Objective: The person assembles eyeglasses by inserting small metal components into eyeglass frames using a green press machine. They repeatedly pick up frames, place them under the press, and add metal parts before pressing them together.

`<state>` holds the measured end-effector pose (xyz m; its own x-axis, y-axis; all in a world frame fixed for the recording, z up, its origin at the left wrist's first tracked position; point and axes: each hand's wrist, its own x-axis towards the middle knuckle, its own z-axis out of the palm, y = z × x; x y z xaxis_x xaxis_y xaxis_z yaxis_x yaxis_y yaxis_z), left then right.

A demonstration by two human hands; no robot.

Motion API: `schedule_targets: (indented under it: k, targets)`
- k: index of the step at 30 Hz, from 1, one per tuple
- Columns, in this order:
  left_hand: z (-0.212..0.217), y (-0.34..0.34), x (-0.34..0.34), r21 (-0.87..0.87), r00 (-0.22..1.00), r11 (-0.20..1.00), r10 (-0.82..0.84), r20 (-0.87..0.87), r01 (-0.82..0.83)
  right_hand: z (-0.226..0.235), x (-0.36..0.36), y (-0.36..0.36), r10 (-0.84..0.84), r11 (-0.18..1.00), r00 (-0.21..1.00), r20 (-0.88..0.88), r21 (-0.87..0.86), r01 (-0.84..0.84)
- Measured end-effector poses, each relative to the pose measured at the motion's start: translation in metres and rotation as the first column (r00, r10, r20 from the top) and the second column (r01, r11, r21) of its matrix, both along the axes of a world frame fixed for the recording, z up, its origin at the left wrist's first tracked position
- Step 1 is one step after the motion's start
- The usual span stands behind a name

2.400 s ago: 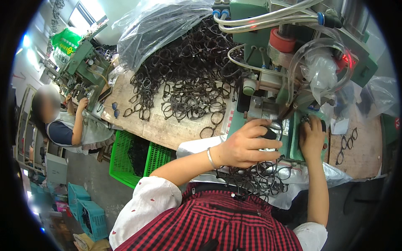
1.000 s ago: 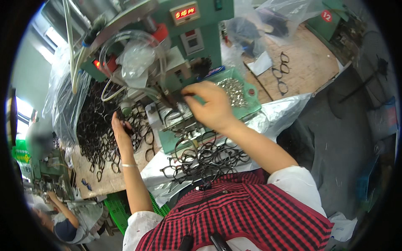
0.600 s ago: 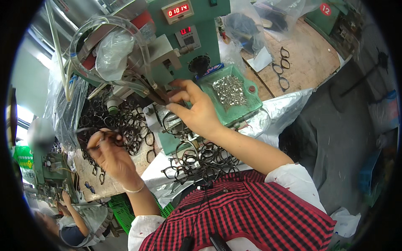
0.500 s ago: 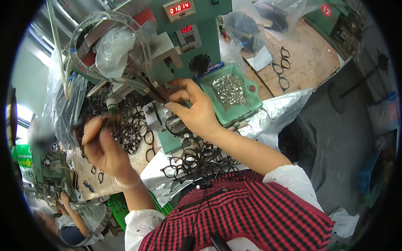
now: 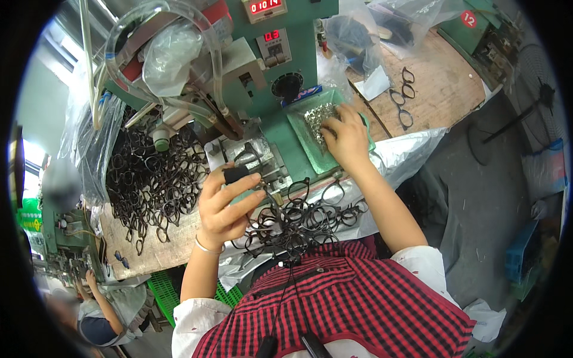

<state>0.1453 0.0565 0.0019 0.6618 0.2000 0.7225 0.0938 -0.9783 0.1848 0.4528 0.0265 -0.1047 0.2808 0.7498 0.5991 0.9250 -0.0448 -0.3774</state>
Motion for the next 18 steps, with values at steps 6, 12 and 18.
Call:
schedule_targets:
  k: [6, 12, 18]
  targets:
    - [-0.001, -0.001, 0.003, -0.006, 0.999, 1.000, 0.021, 0.025, -0.020, 0.015, -0.017, 0.044, 0.040, 0.997, 0.999, 0.021, 0.057, -0.042]
    - [-0.021, -0.047, -0.029, -0.055, 0.965, 0.970, 0.240, 0.107, -0.235, 0.005, -0.021, 0.052, 0.061, 0.998, 0.979, 0.193, -0.042, -0.054]
    - [-0.039, -0.043, -0.190, -0.329, 0.262, 0.305, 0.950, 0.170, -0.894, 0.020, 0.002, 0.011, 0.164, 0.985, 0.978, 0.130, 0.039, -0.170]
